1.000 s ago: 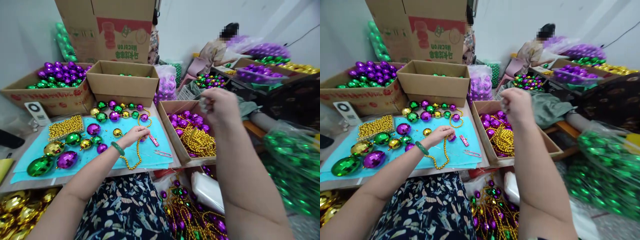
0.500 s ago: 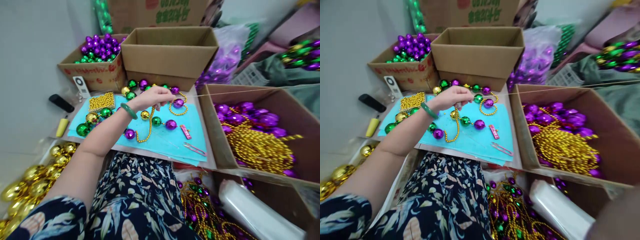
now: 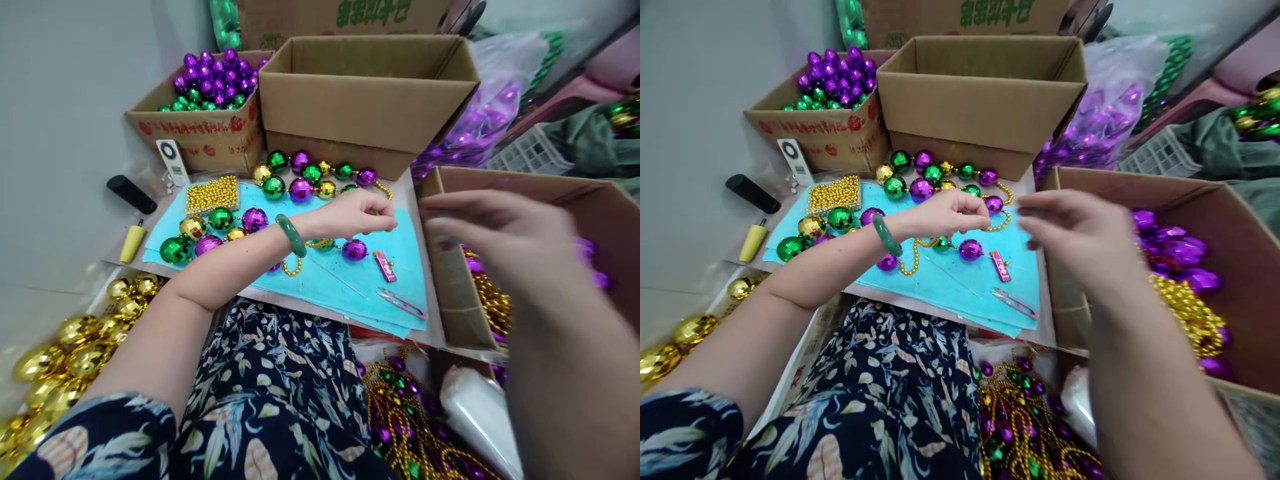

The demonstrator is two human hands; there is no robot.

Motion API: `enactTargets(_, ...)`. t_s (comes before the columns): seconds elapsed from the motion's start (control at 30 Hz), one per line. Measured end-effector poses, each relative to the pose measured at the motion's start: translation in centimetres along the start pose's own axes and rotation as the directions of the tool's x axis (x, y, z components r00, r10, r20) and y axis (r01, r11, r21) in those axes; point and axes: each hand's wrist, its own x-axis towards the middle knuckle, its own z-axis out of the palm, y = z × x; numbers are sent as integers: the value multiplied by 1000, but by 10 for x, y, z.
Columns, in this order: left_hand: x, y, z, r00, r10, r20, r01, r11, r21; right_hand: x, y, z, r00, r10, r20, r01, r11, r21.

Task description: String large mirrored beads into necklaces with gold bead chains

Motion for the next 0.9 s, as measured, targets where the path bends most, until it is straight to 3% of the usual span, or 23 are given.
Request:
enactTargets(0.1, 1, 6, 0, 998, 30, -60, -29, 999, 17, 4, -8, 32, 988, 122, 98, -133, 985, 109)
enactTargets(0.17, -1, 7, -3, 996, 10, -92, -10, 1000, 1, 8, -8, 42, 991, 106, 85, -113, 990, 83)
enactTargets(0.33, -14, -2, -15, 993, 44, -107, -39, 998, 48, 20, -12, 37, 995, -20, 96, 22, 1000, -22)
enactTargets(0.47, -53, -32, -21, 985, 78, -154, -31, 957, 288, 27, -20, 25, 998, -15, 62, 17, 999, -35)
enactTargets(0.57, -97, -76, -21, 993, 22, -112, 48, 810, 584, 29, -25, 11, 999, -27, 22, 29, 997, -68)
enactTargets(0.7, -147, -136, -13, 983, -61, -172, 174, 604, 778, 32, -33, -6, 999, -44, -13, 44, 999, 2)
enactTargets(0.8, -161, -168, -9, 973, 2, -230, 200, 484, 852, 37, -44, -20, 1000, -11, -21, 13, 998, 67)
enactTargets(0.9, -157, -188, -13, 950, 93, -297, 231, 430, 873, 39, -58, -43, 997, -9, -83, 9, 1000, 10)
